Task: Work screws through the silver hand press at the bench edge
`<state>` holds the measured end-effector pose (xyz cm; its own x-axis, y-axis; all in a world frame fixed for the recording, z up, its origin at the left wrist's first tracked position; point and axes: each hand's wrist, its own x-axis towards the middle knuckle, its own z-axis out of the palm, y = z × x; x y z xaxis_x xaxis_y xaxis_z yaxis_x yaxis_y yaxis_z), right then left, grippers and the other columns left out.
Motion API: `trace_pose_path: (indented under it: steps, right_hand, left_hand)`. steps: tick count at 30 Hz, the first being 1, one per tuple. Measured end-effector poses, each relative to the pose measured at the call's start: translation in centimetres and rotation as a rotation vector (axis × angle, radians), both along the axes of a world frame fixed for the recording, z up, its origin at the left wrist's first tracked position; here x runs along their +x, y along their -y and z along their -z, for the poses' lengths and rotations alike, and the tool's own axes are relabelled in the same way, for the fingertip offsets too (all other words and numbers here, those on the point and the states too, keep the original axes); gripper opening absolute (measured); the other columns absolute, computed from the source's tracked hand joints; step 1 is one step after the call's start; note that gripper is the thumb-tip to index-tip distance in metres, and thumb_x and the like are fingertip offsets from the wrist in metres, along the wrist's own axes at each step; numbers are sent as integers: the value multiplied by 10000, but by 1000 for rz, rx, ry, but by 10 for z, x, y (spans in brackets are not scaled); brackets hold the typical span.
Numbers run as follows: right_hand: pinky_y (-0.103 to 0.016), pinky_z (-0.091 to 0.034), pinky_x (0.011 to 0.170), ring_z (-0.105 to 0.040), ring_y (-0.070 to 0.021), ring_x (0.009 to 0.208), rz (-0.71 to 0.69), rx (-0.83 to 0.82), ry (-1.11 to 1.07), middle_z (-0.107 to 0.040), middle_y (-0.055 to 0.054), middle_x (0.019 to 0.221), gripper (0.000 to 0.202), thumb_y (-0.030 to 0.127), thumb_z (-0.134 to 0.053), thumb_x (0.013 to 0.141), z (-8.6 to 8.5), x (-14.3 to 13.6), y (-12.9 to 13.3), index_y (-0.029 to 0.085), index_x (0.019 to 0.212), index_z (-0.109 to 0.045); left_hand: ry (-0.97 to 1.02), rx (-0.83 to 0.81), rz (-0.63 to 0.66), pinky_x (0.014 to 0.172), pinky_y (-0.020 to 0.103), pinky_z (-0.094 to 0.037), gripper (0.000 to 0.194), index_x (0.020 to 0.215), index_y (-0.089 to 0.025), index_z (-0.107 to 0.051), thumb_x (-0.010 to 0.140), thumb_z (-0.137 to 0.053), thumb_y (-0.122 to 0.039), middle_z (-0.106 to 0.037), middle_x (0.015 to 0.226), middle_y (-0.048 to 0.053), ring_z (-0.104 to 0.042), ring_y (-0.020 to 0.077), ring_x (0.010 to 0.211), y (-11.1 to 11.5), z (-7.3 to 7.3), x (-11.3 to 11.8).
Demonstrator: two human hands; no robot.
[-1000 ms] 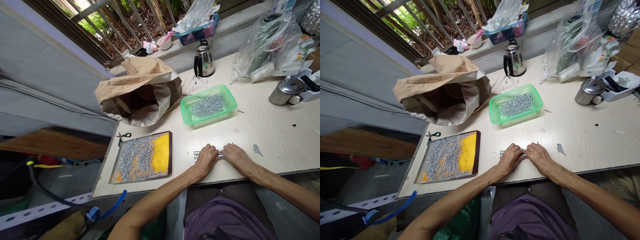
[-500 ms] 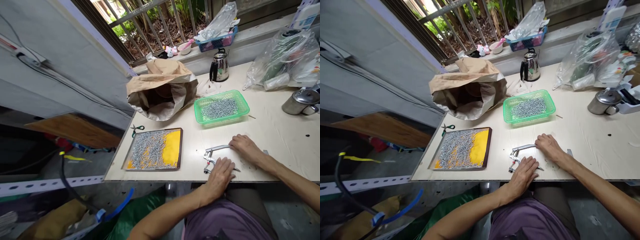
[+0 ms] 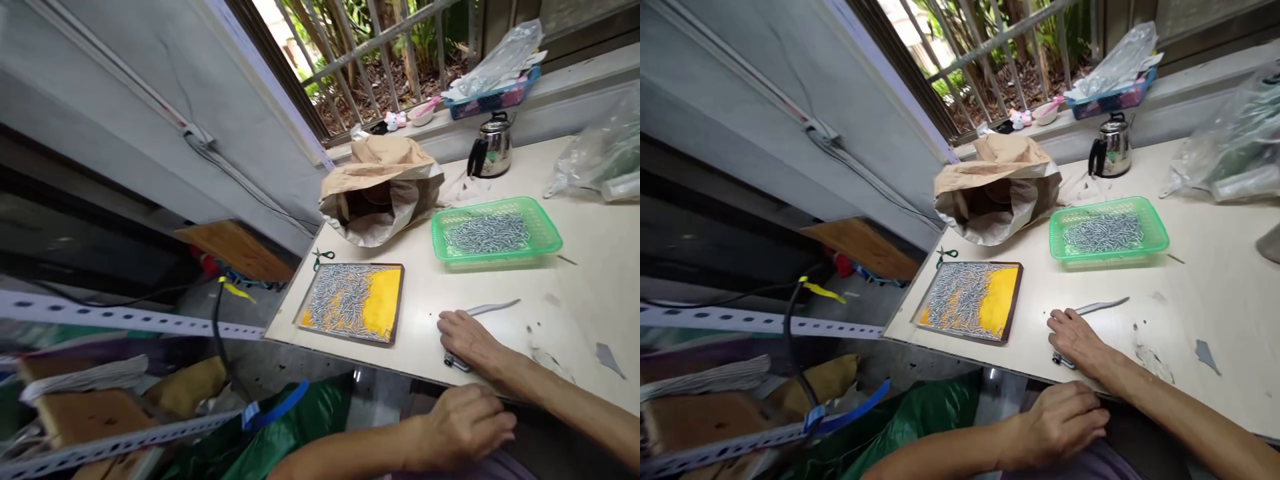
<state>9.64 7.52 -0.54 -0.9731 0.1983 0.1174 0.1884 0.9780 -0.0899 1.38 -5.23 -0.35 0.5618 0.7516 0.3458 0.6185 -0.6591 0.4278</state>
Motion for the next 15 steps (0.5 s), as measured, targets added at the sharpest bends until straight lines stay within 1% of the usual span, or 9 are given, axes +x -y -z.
trace_pose_path:
  steps: [1, 2, 4, 5, 7, 9, 12, 14, 15]
  right_hand:
    - [-322, -351, 695, -510, -192, 909, 1, 28, -29, -619, -37, 810, 217, 24, -531, 811, 5, -3, 2, 184, 705, -632]
    - [-324, -355, 699, -514, -186, 879, 7, 43, -64, -615, -29, 790, 234, 9, -508, 816, 8, -5, 3, 185, 718, -628]
    - [-323, -363, 720, -516, -174, 828, 22, 51, -141, -611, -17, 770, 274, -2, -451, 839, 6, -7, 3, 193, 744, -618]
    - [-323, -367, 730, -515, -171, 805, 33, 49, -184, -610, -16, 766, 295, 1, -419, 855, 1, -7, 0, 199, 758, -614]
    - [-327, -375, 748, -512, -174, 777, 72, 38, -275, -608, -25, 767, 314, 37, -367, 891, -20, -4, -10, 207, 792, -611]
    - [-348, -388, 755, -513, -194, 777, 164, 36, -357, -610, -45, 781, 299, 98, -346, 916, -48, 1, -30, 210, 852, -616]
    - [-423, -403, 770, -523, -276, 907, 445, 129, -412, -624, -109, 918, 296, 158, -337, 917, -84, 15, -61, 207, 1030, -606]
    - [-453, -410, 768, -512, -318, 964, 553, 164, -413, -611, -145, 1014, 299, 197, -353, 912, -91, 27, -70, 194, 1102, -584]
    - [-452, -418, 765, -516, -320, 964, 555, 149, -412, -609, -147, 1025, 293, 214, -361, 912, -89, 34, -69, 192, 1105, -581]
  left_hand:
    - [6, 27, -86, 751, 273, -541, 244, 992, -168, -660, 940, -436, -248, -685, 815, 71, -638, 162, 780, 5, -7, -15]
    - [0, 31, -218, 714, 279, -534, 253, 966, -163, -664, 943, -421, -231, -678, 798, 71, -623, 160, 750, 7, -14, -32]
    - [-47, -4, -558, 682, 301, -515, 277, 932, -164, -667, 950, -395, -208, -670, 792, 77, -597, 167, 737, 6, -27, -73]
    - [-97, -49, -728, 697, 313, -507, 269, 940, -169, -671, 947, -406, -216, -671, 819, 81, -590, 176, 763, 3, -32, -93]
    - [-227, -164, -903, 722, 317, -489, 232, 875, -175, -694, 914, -469, -214, -669, 811, 74, -582, 192, 804, -6, -37, -129]
    - [-332, -334, -943, 751, 305, -470, 203, 804, -174, -713, 875, -526, -201, -673, 801, 68, -585, 200, 844, -14, -38, -151]
    - [-412, -564, -909, 763, 290, -450, 171, 778, -172, -732, 836, -575, -208, -683, 816, 72, -596, 211, 884, -21, -37, -158]
    - [-441, -631, -904, 757, 288, -443, 159, 784, -169, -733, 823, -585, -209, -686, 842, 82, -599, 221, 903, -23, -37, -154]
    - [-455, -642, -906, 754, 287, -439, 155, 784, -166, -731, 818, -584, -202, -686, 854, 85, -599, 224, 911, -24, -37, -152]
